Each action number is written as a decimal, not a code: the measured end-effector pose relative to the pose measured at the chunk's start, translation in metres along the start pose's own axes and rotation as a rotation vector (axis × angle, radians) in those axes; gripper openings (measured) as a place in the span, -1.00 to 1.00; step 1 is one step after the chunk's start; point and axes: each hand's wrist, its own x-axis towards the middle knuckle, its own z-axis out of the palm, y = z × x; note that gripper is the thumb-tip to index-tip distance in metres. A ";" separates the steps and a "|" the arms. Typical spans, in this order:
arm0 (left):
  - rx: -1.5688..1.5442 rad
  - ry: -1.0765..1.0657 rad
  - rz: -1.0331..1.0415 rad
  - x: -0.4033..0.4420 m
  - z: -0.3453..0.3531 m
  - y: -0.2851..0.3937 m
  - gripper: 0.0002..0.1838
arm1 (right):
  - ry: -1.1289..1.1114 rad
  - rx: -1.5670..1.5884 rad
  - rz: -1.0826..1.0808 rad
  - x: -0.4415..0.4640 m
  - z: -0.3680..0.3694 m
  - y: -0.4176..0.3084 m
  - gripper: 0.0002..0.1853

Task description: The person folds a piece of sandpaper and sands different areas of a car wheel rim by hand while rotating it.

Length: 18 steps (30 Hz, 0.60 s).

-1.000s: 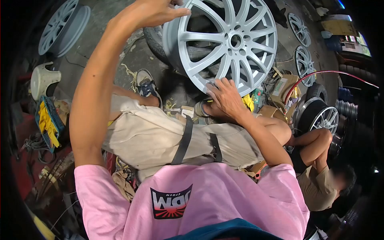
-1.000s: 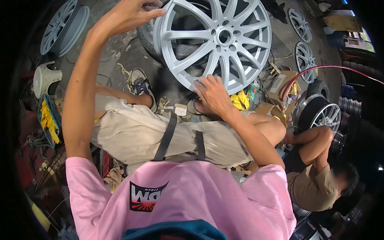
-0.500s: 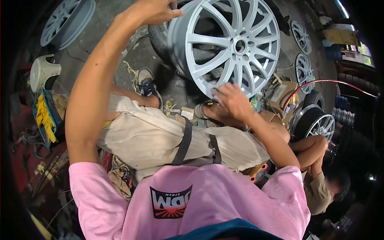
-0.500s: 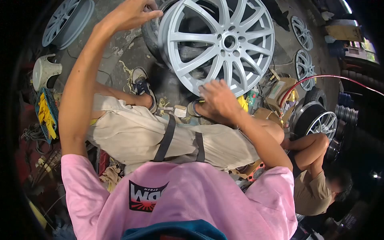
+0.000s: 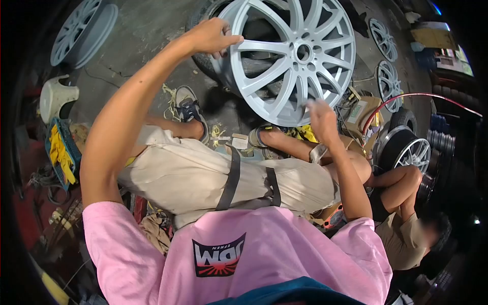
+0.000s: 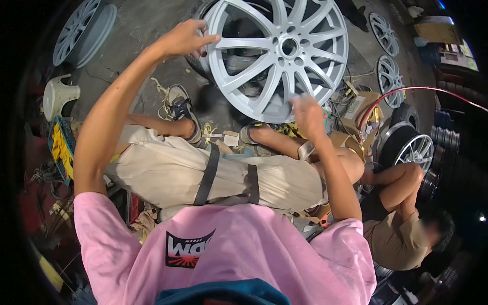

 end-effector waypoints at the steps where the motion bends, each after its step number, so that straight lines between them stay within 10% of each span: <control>1: 0.004 -0.004 0.008 0.000 0.007 0.000 -0.43 | 0.099 0.138 0.223 0.002 0.000 0.012 -0.60; 9: -0.226 0.063 -0.130 -0.025 0.048 0.007 -0.24 | 0.177 0.330 0.575 -0.020 0.091 0.038 -0.20; 18: 0.209 0.409 -0.097 0.019 0.052 -0.011 -0.24 | 0.086 0.478 0.583 -0.004 0.070 0.024 -0.26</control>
